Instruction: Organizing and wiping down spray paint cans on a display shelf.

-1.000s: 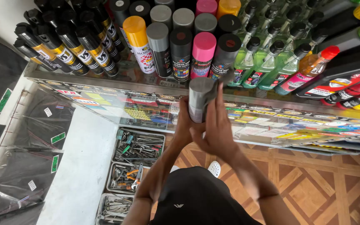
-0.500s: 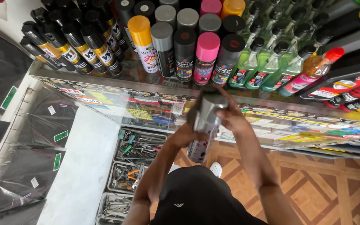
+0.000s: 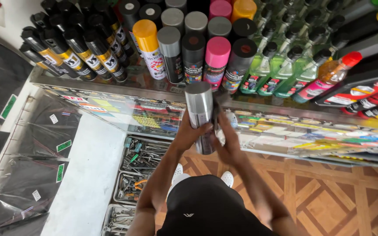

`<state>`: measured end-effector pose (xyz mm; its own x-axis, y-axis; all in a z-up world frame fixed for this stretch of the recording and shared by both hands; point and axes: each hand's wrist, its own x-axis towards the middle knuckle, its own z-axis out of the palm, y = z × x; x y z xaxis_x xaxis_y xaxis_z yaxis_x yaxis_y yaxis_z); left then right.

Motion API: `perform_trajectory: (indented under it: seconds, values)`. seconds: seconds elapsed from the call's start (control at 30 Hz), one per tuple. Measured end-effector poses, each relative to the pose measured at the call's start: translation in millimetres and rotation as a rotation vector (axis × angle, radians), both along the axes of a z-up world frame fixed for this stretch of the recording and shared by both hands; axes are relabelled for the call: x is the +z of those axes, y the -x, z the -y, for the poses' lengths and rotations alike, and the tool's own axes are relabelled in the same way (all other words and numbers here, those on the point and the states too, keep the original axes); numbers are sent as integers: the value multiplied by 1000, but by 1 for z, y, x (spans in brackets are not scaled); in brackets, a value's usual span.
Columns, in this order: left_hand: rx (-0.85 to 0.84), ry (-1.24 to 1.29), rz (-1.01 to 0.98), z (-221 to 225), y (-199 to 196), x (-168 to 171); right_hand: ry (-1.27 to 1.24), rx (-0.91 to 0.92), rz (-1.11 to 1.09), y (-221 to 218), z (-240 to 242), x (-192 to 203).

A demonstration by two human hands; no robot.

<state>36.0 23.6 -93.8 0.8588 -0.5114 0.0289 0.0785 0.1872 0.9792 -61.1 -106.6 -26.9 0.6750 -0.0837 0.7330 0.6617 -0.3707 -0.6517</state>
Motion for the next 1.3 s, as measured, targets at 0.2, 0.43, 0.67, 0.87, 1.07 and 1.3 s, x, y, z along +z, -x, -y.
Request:
perform_trajectory:
  seconds: [0.2,0.43,0.67,0.87,1.07,1.3]
  values:
    - [277,100,314,10,8,58,-488,-148,-581,38,-41,-42]
    - [331,136,412,27,13,43,-1333,233,-565,19,-28,-51]
    - [394,70,465,20,9,51,-1380,316,-649,18,-9,-64]
    - [368,95,499,14,16,65,-1289,412,-718,6,5,-61]
    - [441,88,454,14,9,37,-1170,433,-757,-3,36,-99]
    - [553,15,497,19,7,55,-845,247,-832,9,98,-72]
